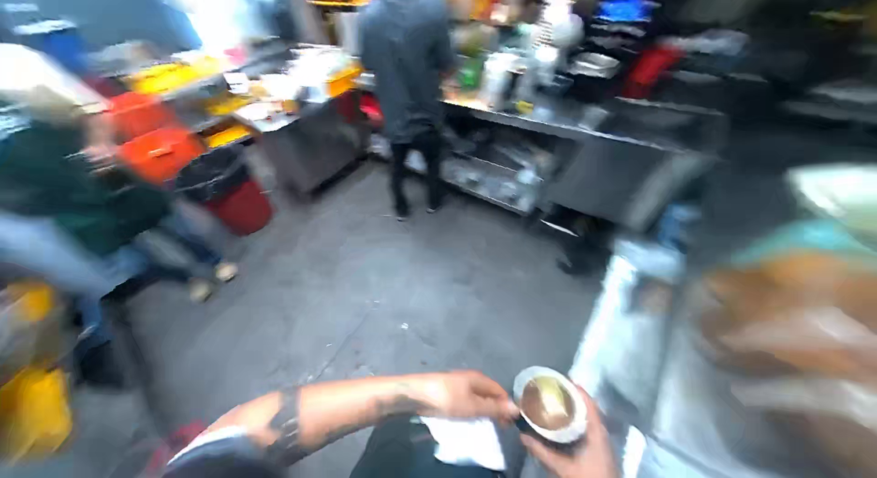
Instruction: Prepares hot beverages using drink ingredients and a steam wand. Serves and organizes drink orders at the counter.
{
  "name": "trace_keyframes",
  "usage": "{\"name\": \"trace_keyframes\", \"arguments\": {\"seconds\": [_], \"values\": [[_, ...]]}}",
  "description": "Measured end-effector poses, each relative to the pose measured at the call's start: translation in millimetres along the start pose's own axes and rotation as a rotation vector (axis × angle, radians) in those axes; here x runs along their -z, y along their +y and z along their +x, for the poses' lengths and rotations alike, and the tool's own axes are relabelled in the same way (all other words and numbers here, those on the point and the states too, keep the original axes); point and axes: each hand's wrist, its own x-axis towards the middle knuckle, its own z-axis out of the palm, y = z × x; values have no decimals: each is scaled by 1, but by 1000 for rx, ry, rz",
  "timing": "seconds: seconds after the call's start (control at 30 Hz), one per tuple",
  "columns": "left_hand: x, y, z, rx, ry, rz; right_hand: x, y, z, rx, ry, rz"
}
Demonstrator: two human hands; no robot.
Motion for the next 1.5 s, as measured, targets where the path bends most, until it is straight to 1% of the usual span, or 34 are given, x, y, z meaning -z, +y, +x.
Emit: {"name": "trace_keyframes", "arguments": {"seconds": [0.07, 0.13, 0.2, 0.3, 0.4, 0.47, 0.57, 0.67, 0.73, 0.83, 0.9, 0.97, 1.03, 1.13, 1.2, 1.3, 1.43, 1.5], "values": [[17, 7, 34, -17, 15, 12, 17, 5, 40, -55, -22, 30], [37, -3, 78, -91, 1, 9, 38, 17, 77, -93, -78, 83], [56, -2, 111, -114, -30, -3, 52, 29, 108, -125, -123, 96], [91, 16, 164, -129, -137, 20, 75, 44, 148, -138, -118, 56], [130, 39, 229, -222, -293, 34, 106, 43, 189, -200, -71, -87], [156, 64, 274, -289, -393, 16, 132, 32, 214, -260, -30, -197], [189, 123, 340, -364, -531, 35, 185, -12, 238, -398, 86, -429], [207, 196, 397, -408, -646, 63, 244, -59, 238, -415, 364, -635], [209, 246, 432, -457, -696, 99, 279, -86, 233, -433, 548, -756], [195, 309, 492, -534, -763, 153, 332, -109, 222, -524, 825, -842], [175, 347, 530, -520, -789, 196, 369, -105, 218, -589, 1006, -867], [150, 380, 562, -501, -826, 213, 405, -93, 216, -643, 1141, -838], [123, 405, 592, -478, -862, 213, 434, -78, 217, -695, 1219, -781], [84, 439, 639, -439, -911, 246, 463, -57, 222, -762, 1255, -724], [60, 455, 663, -405, -949, 295, 474, -48, 228, -797, 1269, -708], [20, 470, 701, -403, -1021, 383, 482, -47, 244, -872, 1349, -712], [-37, 476, 749, -401, -1155, 541, 488, -46, 271, -1024, 1501, -657], [-60, 473, 762, -411, -1229, 616, 490, -41, 284, -1058, 1601, -595]]}}
